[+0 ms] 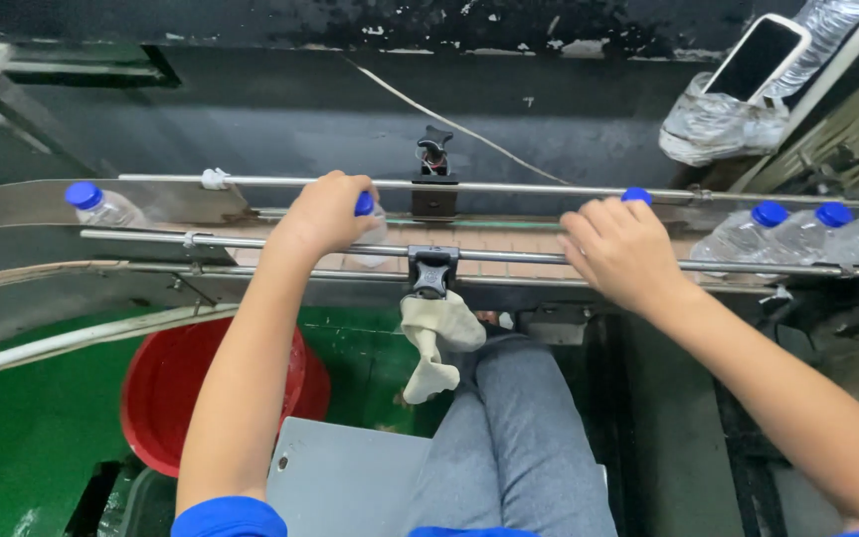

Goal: Tightening caps on water bottles as they move along a conveyor belt in a production facility

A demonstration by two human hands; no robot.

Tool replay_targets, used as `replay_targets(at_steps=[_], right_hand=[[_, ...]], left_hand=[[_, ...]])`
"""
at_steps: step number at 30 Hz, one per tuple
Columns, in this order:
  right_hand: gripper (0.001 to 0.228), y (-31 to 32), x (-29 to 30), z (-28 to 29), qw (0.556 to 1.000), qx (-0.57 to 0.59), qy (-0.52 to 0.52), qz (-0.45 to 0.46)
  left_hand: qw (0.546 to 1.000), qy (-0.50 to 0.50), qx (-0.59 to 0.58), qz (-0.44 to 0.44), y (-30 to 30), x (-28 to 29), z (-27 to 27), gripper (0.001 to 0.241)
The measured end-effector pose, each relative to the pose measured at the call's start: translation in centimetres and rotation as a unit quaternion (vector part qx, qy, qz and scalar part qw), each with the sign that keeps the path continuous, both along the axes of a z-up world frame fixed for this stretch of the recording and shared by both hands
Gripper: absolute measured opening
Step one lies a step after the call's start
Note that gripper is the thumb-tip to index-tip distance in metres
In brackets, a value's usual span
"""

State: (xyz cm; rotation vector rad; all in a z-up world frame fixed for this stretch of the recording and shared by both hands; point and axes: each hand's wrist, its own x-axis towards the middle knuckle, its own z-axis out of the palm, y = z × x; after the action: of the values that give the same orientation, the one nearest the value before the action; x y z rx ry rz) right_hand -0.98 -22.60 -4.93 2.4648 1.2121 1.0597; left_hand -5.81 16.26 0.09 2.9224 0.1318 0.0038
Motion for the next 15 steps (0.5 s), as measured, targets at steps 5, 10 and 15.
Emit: replay_targets(at_steps=[5,10,15], right_hand=[[0.030,-0.4,-1.0,-6.2,0.993,0.101,0.055,-0.001],[0.038,0.8,-0.4,-7.8,0.979,0.204,-0.024,-0.006],[0.040,1.1,-0.4,-7.5,0.972,0.231,-0.031,0.005]], left_hand=[[0.994,-0.067,-0.084,-0.010,-4.7,-1.4,1.1,0.072],[0.978,-0.139,-0.138,0.065,-3.4,-1.2,2.4,0.080],[0.960,-0.241,-0.030,0.139,7.2,-2.2,1.3,0.048]])
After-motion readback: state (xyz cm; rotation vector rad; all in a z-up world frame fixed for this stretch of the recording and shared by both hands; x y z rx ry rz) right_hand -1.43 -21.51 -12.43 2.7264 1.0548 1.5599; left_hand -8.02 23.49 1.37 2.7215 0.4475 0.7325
